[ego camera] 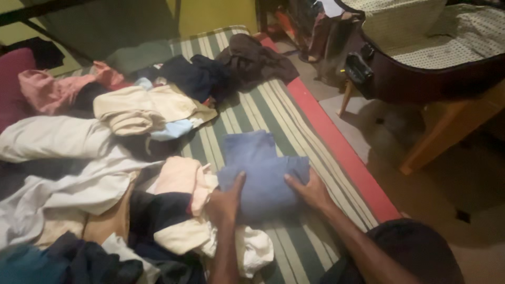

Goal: The person folds several pieces of clothing on a bed, including a blue garment and a white shirt. They smooth and fold each item by hand and place the folded pieces into a blue plastic bin.

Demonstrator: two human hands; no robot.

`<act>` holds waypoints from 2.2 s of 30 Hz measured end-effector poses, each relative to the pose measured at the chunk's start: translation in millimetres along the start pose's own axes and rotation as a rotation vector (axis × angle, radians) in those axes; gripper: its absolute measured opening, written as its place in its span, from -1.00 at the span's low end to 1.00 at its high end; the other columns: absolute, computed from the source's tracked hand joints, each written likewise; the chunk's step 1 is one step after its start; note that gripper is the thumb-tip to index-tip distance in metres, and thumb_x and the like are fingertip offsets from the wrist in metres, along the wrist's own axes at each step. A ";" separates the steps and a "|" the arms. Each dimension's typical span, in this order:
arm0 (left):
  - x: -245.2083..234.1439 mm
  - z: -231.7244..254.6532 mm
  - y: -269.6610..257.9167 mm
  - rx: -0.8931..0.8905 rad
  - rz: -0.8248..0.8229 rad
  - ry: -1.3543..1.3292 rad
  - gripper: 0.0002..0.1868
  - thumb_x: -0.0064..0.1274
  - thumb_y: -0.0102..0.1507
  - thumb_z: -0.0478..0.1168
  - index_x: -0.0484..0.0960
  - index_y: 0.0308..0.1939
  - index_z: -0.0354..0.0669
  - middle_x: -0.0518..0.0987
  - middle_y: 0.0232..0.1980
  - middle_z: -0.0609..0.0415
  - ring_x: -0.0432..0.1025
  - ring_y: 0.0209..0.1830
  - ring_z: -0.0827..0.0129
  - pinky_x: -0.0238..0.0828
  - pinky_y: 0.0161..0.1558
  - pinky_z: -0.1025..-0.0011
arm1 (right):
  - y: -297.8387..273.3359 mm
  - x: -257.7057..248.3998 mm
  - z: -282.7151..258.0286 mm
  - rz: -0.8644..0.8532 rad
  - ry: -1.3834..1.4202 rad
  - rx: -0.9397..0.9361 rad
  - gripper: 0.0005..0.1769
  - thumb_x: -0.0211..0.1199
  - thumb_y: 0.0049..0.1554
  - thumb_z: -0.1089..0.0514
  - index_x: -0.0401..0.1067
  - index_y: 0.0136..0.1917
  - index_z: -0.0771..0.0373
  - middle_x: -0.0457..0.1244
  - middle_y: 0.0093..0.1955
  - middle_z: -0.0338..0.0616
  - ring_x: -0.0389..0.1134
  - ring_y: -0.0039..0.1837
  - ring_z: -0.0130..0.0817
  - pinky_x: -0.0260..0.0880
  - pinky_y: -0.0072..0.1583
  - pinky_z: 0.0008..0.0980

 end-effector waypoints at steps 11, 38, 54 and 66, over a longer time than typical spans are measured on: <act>-2.2 -19.1 -36.1 0.334 -0.035 -0.498 0.03 0.45 -0.06 0.04 0.31 0.33 -0.39 0.47 0.24 -0.28 0.44 0.22 -0.13 0.38 0.22 0.11 | -38.6 -11.3 -69.8 0.239 -0.422 -0.413 -0.05 0.38 0.05 -0.14 0.09 0.56 0.22 0.02 0.55 0.31 0.04 0.54 0.26 0.08 0.47 0.13; -15.0 17.0 -81.4 0.618 -0.081 0.334 0.17 0.52 -0.12 -0.16 0.20 0.52 0.23 -0.01 0.65 -0.05 -0.15 0.61 0.04 -0.23 0.47 -0.17 | -54.4 13.6 -89.0 -0.192 -0.737 -0.431 0.11 0.54 -0.37 0.02 0.23 0.46 -0.06 -0.06 0.62 -0.09 -0.18 0.64 0.16 -0.20 0.51 0.28; -2.0 11.4 -67.6 0.772 -0.024 0.399 0.02 0.48 -0.10 -0.08 0.35 0.43 0.15 0.30 0.47 -0.16 0.16 0.44 -0.05 -0.02 0.37 -0.19 | -42.1 9.7 -84.4 -0.258 -0.718 -0.530 -0.10 0.60 -0.31 -0.05 0.41 0.31 0.02 0.18 0.47 -0.07 0.06 0.48 0.16 0.07 0.39 0.12; -4.3 21.8 -76.5 0.836 -0.009 0.584 -0.13 0.42 -0.03 0.03 0.41 0.34 0.12 0.51 0.10 -0.08 0.40 0.14 0.00 0.30 0.16 0.01 | -26.4 6.3 -77.9 -0.377 -0.693 -0.606 -0.28 0.49 -0.21 -0.07 0.48 0.25 0.01 0.32 0.26 -0.08 0.25 0.33 -0.03 0.23 0.34 -0.07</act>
Point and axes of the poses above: each hand's wrist, its own y-axis towards the middle knuckle, its own x-axis out of the palm, z = x × y, the point moved 5 cm from there along y, towards the middle knuckle
